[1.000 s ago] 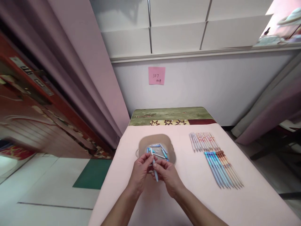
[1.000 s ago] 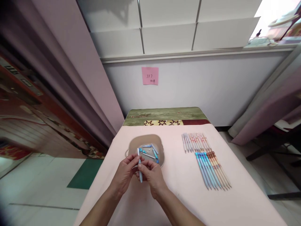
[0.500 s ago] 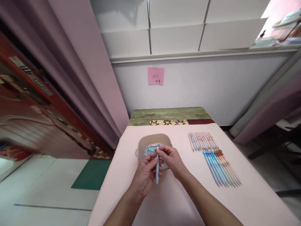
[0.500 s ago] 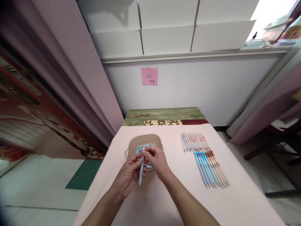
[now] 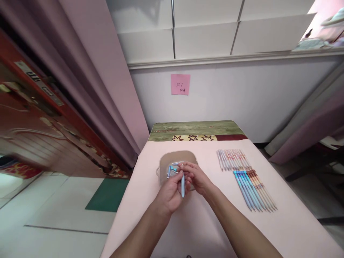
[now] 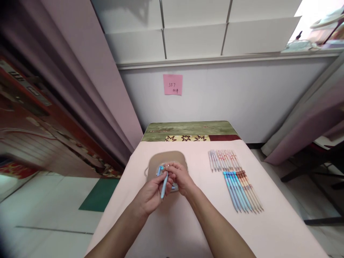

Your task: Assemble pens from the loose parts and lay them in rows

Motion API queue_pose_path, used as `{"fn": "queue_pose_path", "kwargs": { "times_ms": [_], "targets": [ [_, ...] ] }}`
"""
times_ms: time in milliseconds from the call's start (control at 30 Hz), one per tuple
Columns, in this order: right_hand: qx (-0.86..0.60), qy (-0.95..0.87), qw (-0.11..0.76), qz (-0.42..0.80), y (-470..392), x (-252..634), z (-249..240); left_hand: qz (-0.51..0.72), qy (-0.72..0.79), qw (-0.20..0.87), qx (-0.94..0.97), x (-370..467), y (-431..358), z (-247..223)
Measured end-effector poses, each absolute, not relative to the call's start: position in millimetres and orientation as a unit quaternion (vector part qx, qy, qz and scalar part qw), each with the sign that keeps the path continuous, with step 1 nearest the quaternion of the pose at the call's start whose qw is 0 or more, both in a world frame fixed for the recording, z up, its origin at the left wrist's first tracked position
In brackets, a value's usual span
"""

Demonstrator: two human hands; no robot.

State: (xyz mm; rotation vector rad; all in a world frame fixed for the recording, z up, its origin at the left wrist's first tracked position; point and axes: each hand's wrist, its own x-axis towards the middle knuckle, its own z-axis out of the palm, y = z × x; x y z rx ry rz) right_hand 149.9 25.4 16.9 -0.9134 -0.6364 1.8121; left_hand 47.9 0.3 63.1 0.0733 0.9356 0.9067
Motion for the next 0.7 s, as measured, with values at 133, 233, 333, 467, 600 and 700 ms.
{"fn": "queue_pose_path", "kwargs": {
  "times_ms": [133, 233, 333, 467, 600, 700],
  "targets": [
    [-0.378, -0.262, 0.500, 0.734, 29.6, 148.7, 13.7, 0.436, 0.447, 0.781, 0.001, 52.6, 2.4, 74.4],
    [-0.384, -0.260, 0.507, 0.727, 29.1, 146.0, 11.6, 0.465, 0.445, 0.765, -0.026, 55.3, 3.8, 80.9],
    [-0.383, -0.256, 0.508, 0.728, 26.8, 143.5, 11.8, 0.484, 0.436, 0.758, -0.039, 57.6, 4.5, 84.6],
    [-0.385, -0.250, 0.509, 0.728, 24.6, 142.8, 13.4, 0.500, 0.436, 0.748, -0.034, 59.2, 3.3, 84.9],
    [-0.387, -0.246, 0.509, 0.728, 24.2, 142.9, 12.8, 0.505, 0.439, 0.743, -0.033, 59.8, 2.3, 82.7],
    [-0.387, -0.246, 0.506, 0.731, 23.8, 142.2, 10.9, 0.505, 0.444, 0.739, -0.039, 60.2, 3.1, 81.2]
  ]
}}
